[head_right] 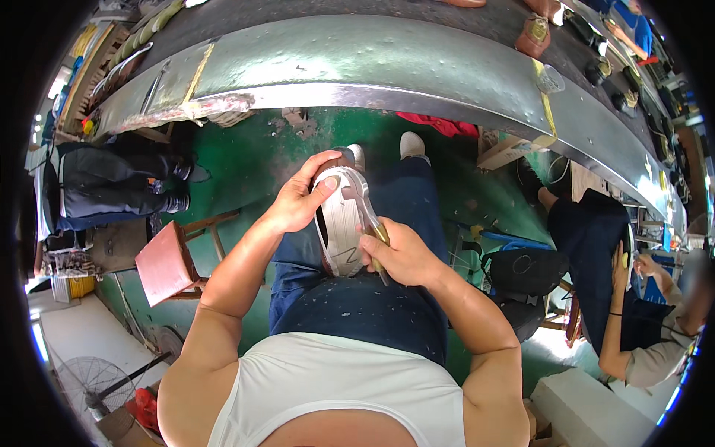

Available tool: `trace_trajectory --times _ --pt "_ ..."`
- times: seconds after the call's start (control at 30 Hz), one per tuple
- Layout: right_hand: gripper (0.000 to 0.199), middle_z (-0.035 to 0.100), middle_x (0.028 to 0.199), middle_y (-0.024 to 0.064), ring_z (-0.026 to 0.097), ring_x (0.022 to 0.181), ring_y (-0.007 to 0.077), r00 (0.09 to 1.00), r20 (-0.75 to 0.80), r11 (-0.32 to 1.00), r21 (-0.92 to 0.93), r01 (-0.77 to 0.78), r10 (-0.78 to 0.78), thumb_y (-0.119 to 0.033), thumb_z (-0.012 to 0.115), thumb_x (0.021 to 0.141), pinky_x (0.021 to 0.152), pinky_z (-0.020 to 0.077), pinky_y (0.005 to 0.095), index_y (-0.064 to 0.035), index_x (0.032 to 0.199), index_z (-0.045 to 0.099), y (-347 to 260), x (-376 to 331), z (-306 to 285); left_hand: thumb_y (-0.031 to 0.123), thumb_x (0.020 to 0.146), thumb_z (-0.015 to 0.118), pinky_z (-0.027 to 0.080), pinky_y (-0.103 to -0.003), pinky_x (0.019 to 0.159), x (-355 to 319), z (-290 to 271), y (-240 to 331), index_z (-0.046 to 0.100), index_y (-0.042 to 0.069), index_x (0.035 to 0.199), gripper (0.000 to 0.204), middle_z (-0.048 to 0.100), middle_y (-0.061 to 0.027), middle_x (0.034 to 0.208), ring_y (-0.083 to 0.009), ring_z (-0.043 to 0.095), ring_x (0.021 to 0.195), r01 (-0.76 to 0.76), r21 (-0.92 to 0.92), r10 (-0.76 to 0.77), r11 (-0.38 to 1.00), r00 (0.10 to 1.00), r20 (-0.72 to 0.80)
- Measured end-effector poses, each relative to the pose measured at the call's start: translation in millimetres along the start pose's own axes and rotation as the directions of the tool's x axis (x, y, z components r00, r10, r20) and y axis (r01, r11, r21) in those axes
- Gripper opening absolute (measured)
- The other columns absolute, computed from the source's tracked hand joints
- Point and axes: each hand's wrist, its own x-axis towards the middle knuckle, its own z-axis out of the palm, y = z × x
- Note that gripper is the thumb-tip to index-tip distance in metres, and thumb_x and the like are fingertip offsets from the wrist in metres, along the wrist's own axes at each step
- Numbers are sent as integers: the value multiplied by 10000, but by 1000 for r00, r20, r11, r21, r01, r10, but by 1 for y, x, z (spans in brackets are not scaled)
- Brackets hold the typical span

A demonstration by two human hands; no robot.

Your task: The person pulls shoe uppers over shoe lasts and secures them using lasting pliers, working on a conveyor belt line.

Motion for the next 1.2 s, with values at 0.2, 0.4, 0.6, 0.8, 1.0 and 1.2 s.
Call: trace_trajectory --times 0.2,0.4,0.6,0.8,1.0,1.2 --pt "243 661 778 171 662 698 335 967 -150 809 -581 82 -206 -210 580 995 692 531 425 26 1048 560 10 22 4 202 1005 625 422 -327 1054 -10 -9 -19 498 95 1402 431 577 -69 1297 -163 531 1206 -77 -88 68 993 993 -100" --pt "222 670 915 239 667 794 419 926 -179 623 -779 74 -333 -166 590 964 727 520 508 39 1031 538 0 6 14 171 970 671 436 -318 1030 -17 -13 -14 518 93 1375 440 585 -58 1264 -151 534 1187 -55 -135 43 989 995 -90" --pt "202 681 916 223 687 779 388 962 -207 407 -906 -119 -181 -144 599 940 705 529 475 32 1005 527 -22 -5 6 116 946 663 443 -303 1016 -9 -1 -23 573 87 1319 384 602 -57 1242 -140 550 1164 -1 -146 -25 989 984 -174" --pt "280 674 782 167 683 764 365 965 -181 892 -442 94 -192 -239 578 984 706 516 421 38 1023 558 -43 -13 2 63 952 638 448 -308 1017 -5 -1 -16 544 76 1353 412 615 -62 1244 -139 559 1160 -8 -48 2 999 991 -136" --pt "491 666 854 234 683 837 383 912 -338 789 -614 -25 -234 -385 716 897 760 524 434 52 1064 566 -6 34 -7 95 982 585 409 -337 1091 -8 -5 -27 334 1 1522 603 533 -153 1418 -225 513 1297 104 -211 -131 972 984 -118" --pt "609 686 980 237 689 961 375 885 -445 872 -478 -105 -137 -413 771 826 861 526 419 69 1131 557 60 55 12 2 907 499 414 -337 1077 -40 6 -44 345 -65 1489 606 537 -178 1407 -229 530 1280 331 -164 -358 929 917 -176"
